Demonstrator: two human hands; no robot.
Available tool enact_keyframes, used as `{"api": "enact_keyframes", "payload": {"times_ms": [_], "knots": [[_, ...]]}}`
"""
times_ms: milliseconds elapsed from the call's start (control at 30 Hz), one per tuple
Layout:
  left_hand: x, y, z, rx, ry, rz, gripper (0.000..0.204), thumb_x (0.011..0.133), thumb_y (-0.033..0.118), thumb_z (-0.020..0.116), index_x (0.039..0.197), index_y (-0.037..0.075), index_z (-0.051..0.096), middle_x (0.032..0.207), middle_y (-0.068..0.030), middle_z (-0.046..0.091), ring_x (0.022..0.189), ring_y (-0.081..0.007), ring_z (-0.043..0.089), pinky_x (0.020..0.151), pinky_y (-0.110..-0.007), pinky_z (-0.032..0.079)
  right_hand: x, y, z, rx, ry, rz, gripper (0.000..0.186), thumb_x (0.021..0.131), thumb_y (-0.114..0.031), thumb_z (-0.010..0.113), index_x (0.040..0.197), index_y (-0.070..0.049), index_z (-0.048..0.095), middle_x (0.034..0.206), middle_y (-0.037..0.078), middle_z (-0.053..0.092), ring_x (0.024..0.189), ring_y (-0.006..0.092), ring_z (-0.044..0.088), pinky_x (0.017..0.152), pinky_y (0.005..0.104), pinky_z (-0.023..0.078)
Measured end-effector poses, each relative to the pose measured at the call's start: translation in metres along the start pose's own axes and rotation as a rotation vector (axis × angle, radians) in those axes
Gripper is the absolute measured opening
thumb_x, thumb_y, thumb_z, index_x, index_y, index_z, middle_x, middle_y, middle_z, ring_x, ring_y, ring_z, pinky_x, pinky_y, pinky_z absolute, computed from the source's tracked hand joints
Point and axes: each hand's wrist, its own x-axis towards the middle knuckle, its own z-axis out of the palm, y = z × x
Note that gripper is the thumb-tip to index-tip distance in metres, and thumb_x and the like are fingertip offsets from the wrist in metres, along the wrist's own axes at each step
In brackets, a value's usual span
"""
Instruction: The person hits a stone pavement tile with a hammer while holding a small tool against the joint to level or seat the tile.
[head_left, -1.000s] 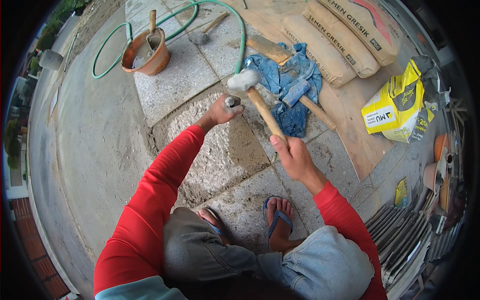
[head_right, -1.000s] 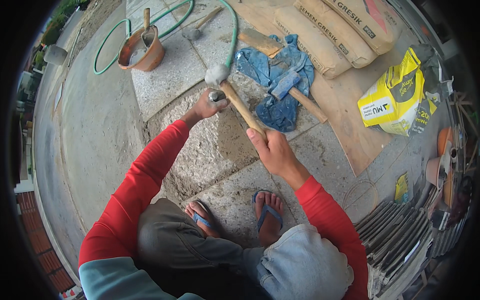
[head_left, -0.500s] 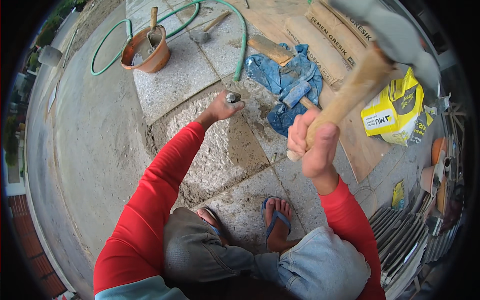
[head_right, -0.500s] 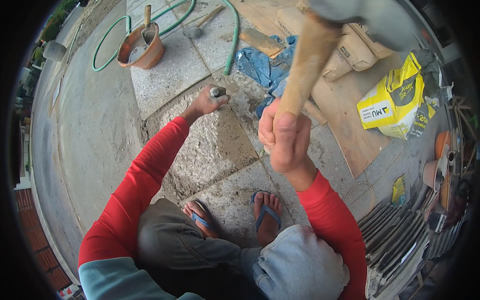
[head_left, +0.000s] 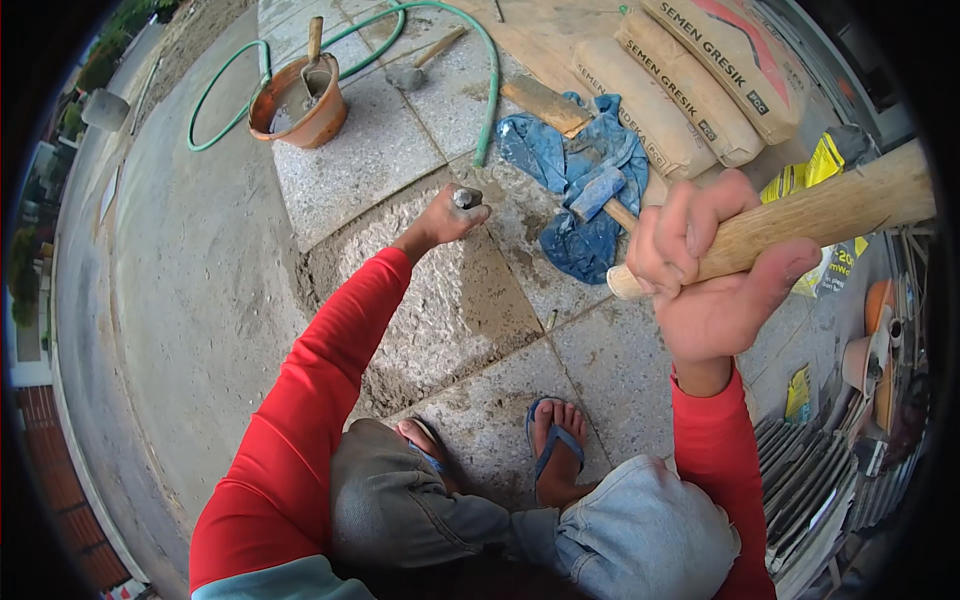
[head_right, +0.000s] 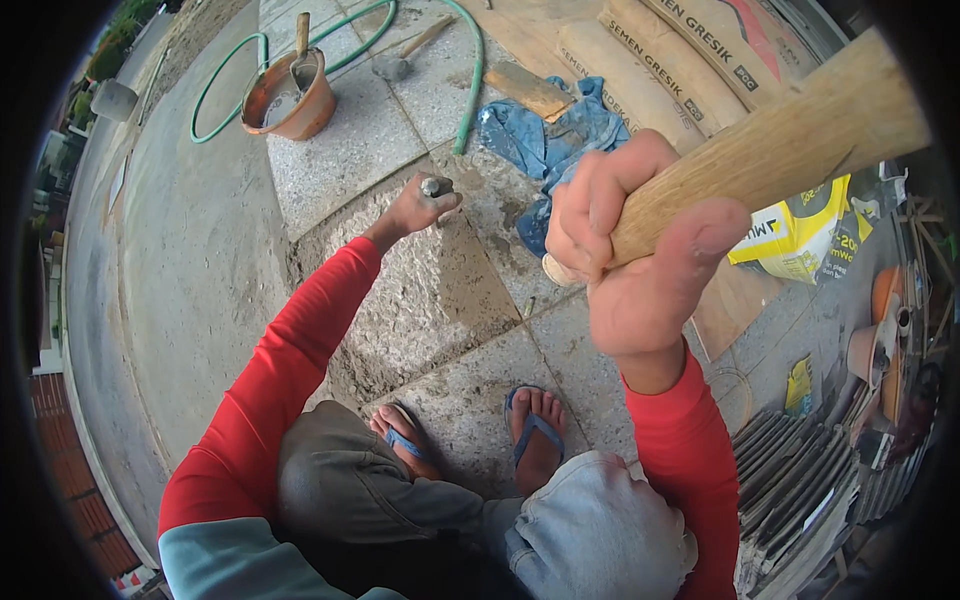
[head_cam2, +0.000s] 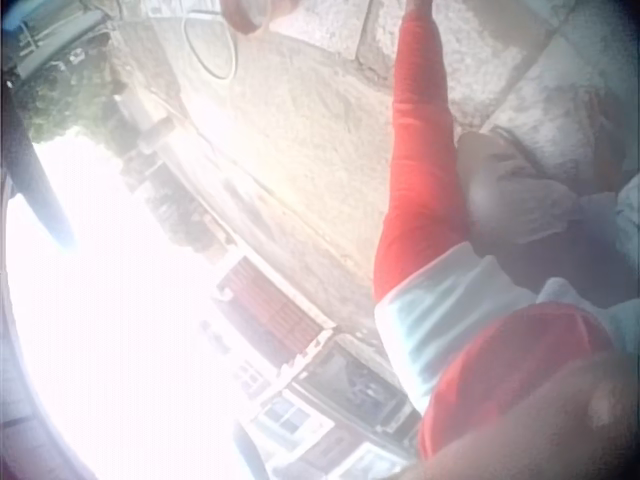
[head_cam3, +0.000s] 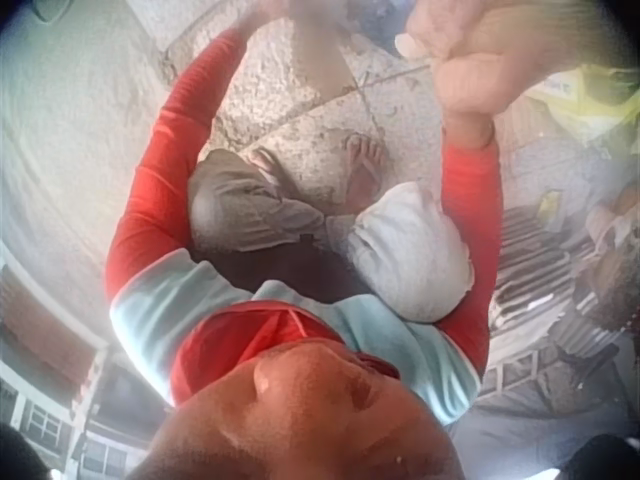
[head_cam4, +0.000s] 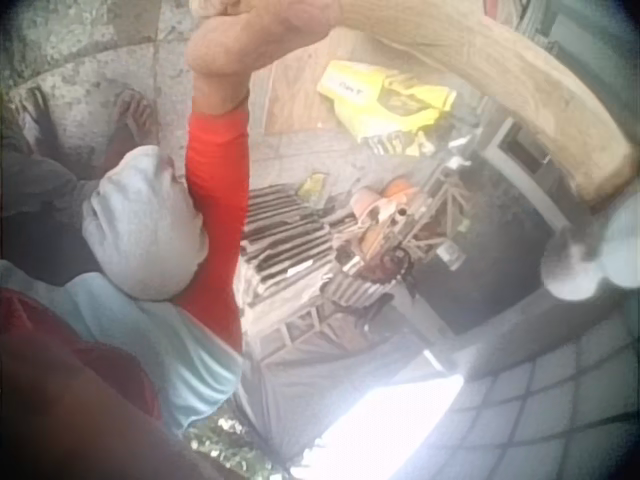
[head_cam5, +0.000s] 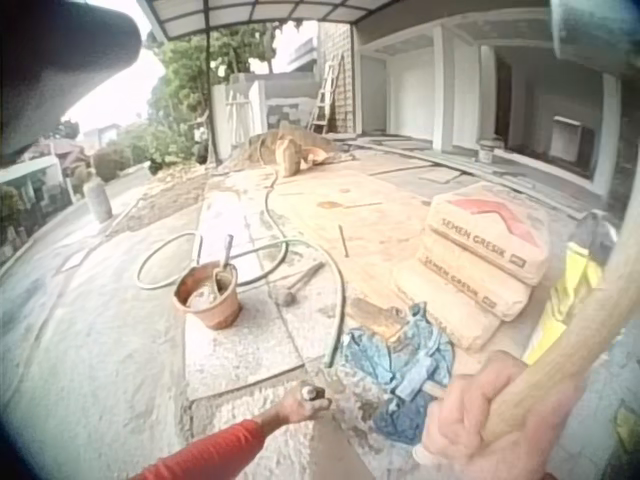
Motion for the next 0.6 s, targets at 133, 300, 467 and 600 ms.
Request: {"api": "enact_keyframes", "payload": {"times_ms": [133,300,467,600], "knots": [[-0.002,0.003,-0.001,-0.022,-0.019,0.078,0.051,0.085,0.038,0.079,0.121,0.004,0.066,0.119,-0.0157,0.069,0.108,-0.0263,0.066,0.099,-0.035,0.050,-0.039,0.092,-0.016,-0.982,-0.258,0.599,0.057,0.108,-0.055,0.045,0.070,-0.011,0.044,0.059,-0.005,0.039,0.051,0.0054,0.038,0.045,0.0288,0.031],[0.003,0.010,-0.005,-0.031,-0.079,0.108,0.034,0.085,0.028,0.071,0.072,-0.003,0.062,0.060,-0.0055,0.049,0.058,-0.0132,0.047,0.056,-0.035,0.040,-0.039,0.045,-0.019,-0.363,-0.014,0.932,0.065,0.104,-0.066,0.044,0.070,-0.010,0.046,0.056,-0.006,0.037,0.043,0.0038,0.038,0.038,0.0225,0.029],[0.000,-0.005,0.003,-0.050,0.078,0.179,0.032,0.085,0.029,0.071,0.074,-0.001,0.063,0.062,-0.0062,0.053,0.060,-0.0139,0.050,0.058,-0.035,0.042,0.006,-0.035,0.000,-0.287,0.022,0.340,0.069,0.103,-0.071,0.037,0.077,-0.008,0.046,0.059,-0.001,0.041,0.048,0.0054,0.038,0.043,0.0225,0.031],[-0.005,-0.016,0.006,-0.128,-0.016,0.139,0.035,0.087,0.032,0.072,0.078,0.000,0.064,0.066,-0.0067,0.058,0.063,-0.0145,0.054,0.060,-0.036,0.046,-0.020,0.026,-0.003,-0.197,-0.146,0.077,0.061,0.104,-0.067,0.041,0.083,-0.010,0.044,0.063,0.001,0.041,0.050,0.0076,0.036,0.045,0.0276,0.033]]}}
